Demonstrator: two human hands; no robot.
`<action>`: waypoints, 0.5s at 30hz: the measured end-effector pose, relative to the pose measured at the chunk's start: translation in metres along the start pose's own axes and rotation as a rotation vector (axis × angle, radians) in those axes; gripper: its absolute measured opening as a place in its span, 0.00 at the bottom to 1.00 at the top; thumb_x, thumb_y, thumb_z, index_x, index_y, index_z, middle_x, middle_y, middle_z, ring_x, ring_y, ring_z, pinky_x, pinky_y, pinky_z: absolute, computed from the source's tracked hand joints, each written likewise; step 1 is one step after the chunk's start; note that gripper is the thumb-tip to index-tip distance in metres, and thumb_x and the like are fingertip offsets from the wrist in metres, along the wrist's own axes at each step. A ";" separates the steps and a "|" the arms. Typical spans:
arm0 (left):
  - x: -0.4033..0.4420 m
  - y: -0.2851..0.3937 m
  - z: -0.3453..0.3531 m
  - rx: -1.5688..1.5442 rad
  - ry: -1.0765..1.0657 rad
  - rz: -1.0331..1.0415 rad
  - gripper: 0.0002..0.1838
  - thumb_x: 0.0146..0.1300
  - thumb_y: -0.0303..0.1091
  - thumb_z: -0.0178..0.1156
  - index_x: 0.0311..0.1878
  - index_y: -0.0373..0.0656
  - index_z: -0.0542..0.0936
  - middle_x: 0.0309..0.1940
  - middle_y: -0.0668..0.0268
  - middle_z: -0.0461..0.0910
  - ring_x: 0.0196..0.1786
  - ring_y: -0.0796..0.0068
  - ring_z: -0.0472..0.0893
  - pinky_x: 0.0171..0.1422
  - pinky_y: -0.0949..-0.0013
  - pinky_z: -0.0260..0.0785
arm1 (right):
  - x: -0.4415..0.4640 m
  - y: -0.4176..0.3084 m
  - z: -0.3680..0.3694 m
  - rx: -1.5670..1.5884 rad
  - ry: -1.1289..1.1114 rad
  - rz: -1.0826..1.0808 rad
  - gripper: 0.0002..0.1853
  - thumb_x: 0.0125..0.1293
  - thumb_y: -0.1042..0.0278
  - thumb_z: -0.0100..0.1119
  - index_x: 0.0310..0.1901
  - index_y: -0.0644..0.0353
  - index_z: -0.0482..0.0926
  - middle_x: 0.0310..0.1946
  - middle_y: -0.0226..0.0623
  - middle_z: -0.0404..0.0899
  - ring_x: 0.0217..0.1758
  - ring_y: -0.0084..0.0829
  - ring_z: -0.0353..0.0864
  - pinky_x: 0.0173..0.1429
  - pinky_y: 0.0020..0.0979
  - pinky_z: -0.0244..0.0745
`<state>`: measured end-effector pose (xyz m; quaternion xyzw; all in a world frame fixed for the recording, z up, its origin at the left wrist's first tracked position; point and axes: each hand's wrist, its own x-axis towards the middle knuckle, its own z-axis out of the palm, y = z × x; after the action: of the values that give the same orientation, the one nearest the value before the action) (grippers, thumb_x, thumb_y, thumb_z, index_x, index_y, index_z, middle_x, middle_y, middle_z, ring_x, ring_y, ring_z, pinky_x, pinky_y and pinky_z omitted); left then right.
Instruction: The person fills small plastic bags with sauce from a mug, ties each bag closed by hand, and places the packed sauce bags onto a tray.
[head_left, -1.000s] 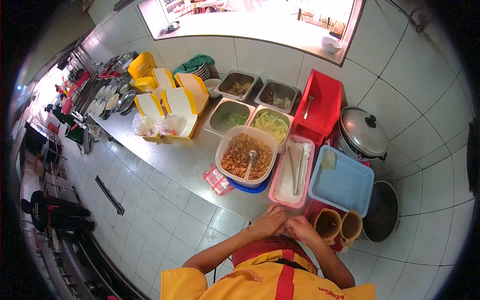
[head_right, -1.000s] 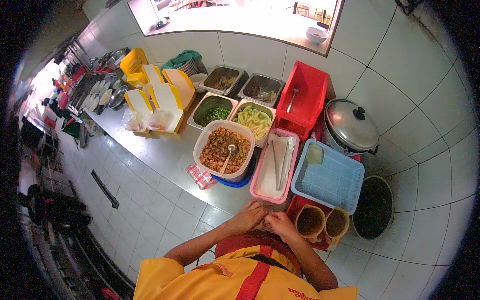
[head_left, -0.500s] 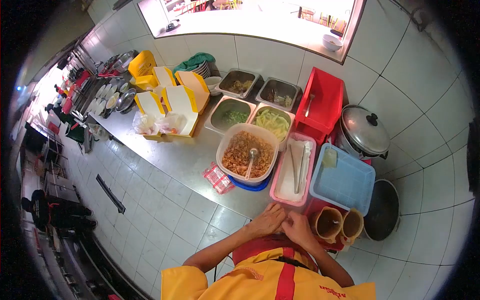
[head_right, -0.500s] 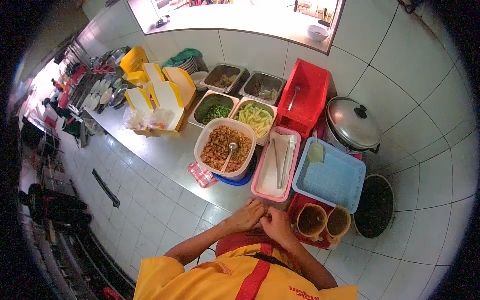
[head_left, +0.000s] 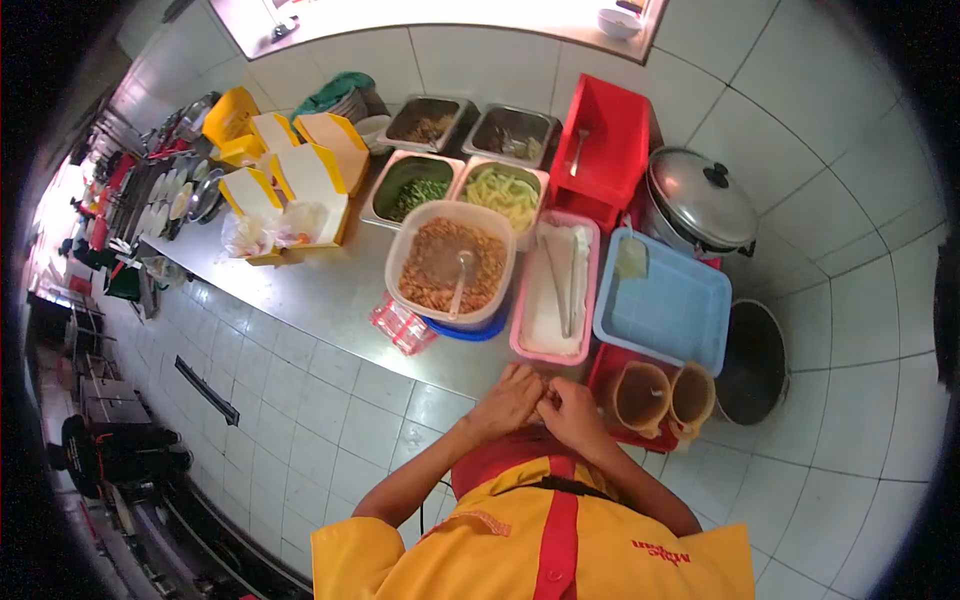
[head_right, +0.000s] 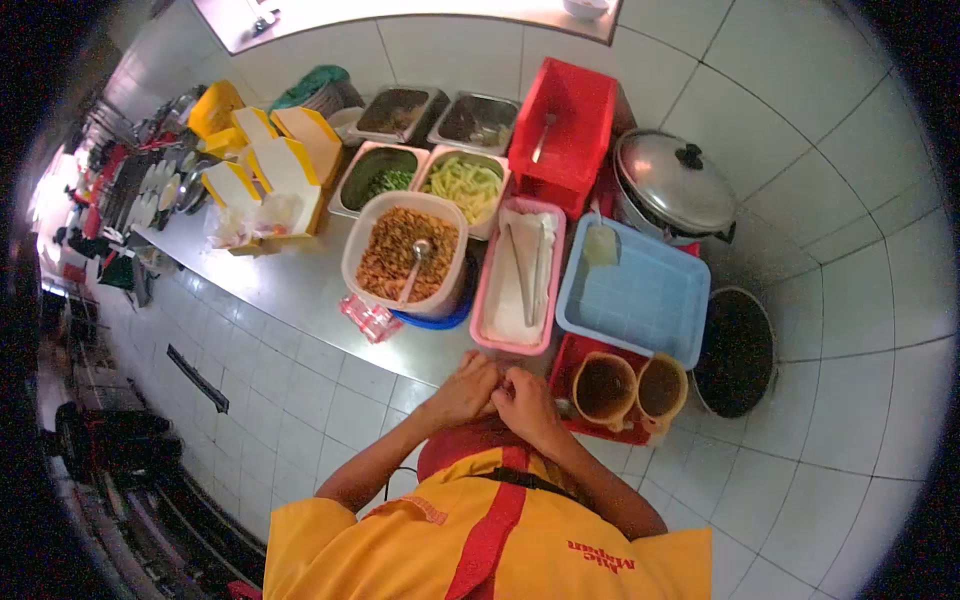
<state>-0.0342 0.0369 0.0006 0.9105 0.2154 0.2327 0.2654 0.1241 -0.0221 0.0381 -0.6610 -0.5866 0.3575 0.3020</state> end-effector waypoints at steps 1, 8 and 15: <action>0.002 0.000 -0.002 0.046 0.028 0.029 0.18 0.54 0.40 0.62 0.42 0.38 0.72 0.37 0.57 0.72 0.46 0.54 0.71 0.57 0.54 0.60 | 0.000 -0.001 0.000 -0.004 -0.002 0.020 0.09 0.53 0.71 0.60 0.28 0.67 0.72 0.26 0.54 0.76 0.34 0.57 0.78 0.37 0.47 0.72; -0.003 0.000 -0.003 -0.003 0.103 -0.034 0.15 0.55 0.34 0.63 0.41 0.38 0.71 0.36 0.58 0.71 0.44 0.54 0.70 0.57 0.53 0.60 | 0.006 0.007 -0.002 -0.015 0.008 -0.211 0.06 0.54 0.74 0.59 0.28 0.67 0.72 0.25 0.52 0.75 0.31 0.53 0.77 0.37 0.44 0.71; -0.011 0.010 -0.005 -0.053 0.206 -0.111 0.13 0.54 0.26 0.64 0.42 0.39 0.73 0.40 0.59 0.74 0.49 0.56 0.73 0.61 0.52 0.62 | 0.009 0.026 -0.018 0.526 -0.258 0.348 0.10 0.68 0.67 0.54 0.29 0.60 0.77 0.21 0.19 0.69 0.22 0.16 0.66 0.26 0.24 0.62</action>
<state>-0.0429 0.0257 0.0073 0.8611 0.2854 0.3154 0.2785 0.1540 -0.0159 0.0253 -0.6000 -0.3859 0.6235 0.3198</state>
